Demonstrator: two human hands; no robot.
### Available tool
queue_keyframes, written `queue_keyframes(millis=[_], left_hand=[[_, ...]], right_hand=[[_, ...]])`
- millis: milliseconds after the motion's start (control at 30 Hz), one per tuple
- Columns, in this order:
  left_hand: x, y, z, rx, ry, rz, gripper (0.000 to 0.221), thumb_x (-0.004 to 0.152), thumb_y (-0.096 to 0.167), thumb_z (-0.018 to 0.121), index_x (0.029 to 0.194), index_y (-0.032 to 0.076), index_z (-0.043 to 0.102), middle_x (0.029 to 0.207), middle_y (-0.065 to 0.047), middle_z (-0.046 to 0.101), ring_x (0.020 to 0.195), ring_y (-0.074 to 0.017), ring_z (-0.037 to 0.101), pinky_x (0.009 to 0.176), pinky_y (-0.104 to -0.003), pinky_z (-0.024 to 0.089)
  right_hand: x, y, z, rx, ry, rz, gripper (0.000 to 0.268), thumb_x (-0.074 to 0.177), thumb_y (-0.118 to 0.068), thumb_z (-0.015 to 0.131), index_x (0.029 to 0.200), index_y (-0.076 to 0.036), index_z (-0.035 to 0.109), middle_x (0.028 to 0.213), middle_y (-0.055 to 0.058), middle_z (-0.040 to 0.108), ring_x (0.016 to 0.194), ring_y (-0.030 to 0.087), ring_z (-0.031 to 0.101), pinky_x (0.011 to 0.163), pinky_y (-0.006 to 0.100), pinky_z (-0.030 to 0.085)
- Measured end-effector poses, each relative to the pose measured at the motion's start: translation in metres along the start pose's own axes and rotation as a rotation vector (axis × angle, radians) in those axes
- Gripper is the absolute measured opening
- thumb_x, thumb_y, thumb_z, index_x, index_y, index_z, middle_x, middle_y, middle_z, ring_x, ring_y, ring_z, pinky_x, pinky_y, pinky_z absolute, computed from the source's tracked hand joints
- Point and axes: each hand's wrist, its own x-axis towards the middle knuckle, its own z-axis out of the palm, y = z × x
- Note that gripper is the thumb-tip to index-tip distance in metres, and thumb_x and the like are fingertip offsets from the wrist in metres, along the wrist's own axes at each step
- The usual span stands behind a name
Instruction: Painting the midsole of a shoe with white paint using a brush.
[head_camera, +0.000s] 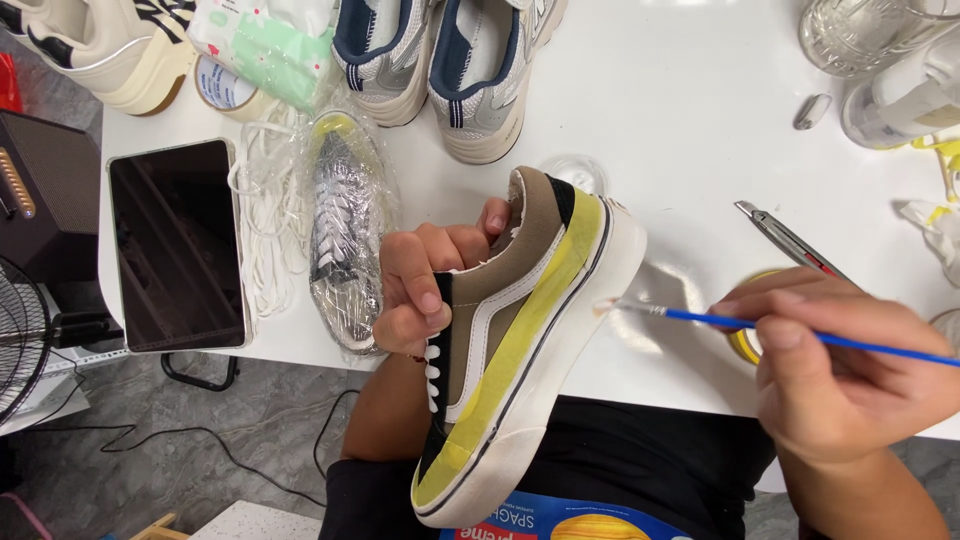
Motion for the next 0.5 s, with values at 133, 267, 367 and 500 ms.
queue_keyframes(millis=[133,267,367,500], left_hand=[[0.002,-0.002,-0.002,-0.017,-0.034,0.019,0.011,0.071,0.008,0.062,0.078,0.016,0.062,0.058,0.001,0.051,0.06,-0.0157,0.041,0.104,-0.037,0.031],[0.001,-0.002,-0.005,-0.019,-0.044,0.011,0.012,0.07,0.007,0.06,0.078,0.016,0.062,0.056,0.002,0.047,0.06,-0.0154,0.039,0.104,-0.037,0.031],[0.003,-0.003,-0.006,-0.012,-0.052,0.009,0.013,0.069,0.007,0.059,0.078,0.016,0.061,0.055,0.002,0.046,0.059,-0.0156,0.037,0.103,-0.037,0.031],[0.001,-0.005,-0.005,-0.019,-0.044,0.02,0.013,0.069,0.008,0.059,0.079,0.016,0.061,0.057,0.002,0.045,0.06,-0.016,0.036,0.103,-0.037,0.03]], right_hand=[[0.003,0.024,-0.017,0.076,-0.01,-0.131,0.009,0.116,0.0,0.064,0.118,0.005,0.058,0.095,0.021,0.069,0.08,0.03,0.073,0.077,0.036,0.065],[0.004,0.029,-0.028,0.13,0.066,-0.075,0.006,0.116,0.001,0.063,0.116,0.006,0.059,0.09,0.019,0.067,0.078,0.031,0.07,0.071,0.037,0.06],[-0.003,0.012,-0.018,0.184,0.017,-0.047,0.009,0.108,-0.001,0.063,0.115,0.003,0.062,0.085,0.015,0.069,0.076,0.03,0.074,0.072,0.038,0.063],[0.005,-0.017,0.004,0.202,-0.385,-0.114,0.017,0.092,-0.001,0.068,0.108,0.002,0.064,0.088,0.016,0.072,0.079,0.029,0.078,0.075,0.042,0.067]])
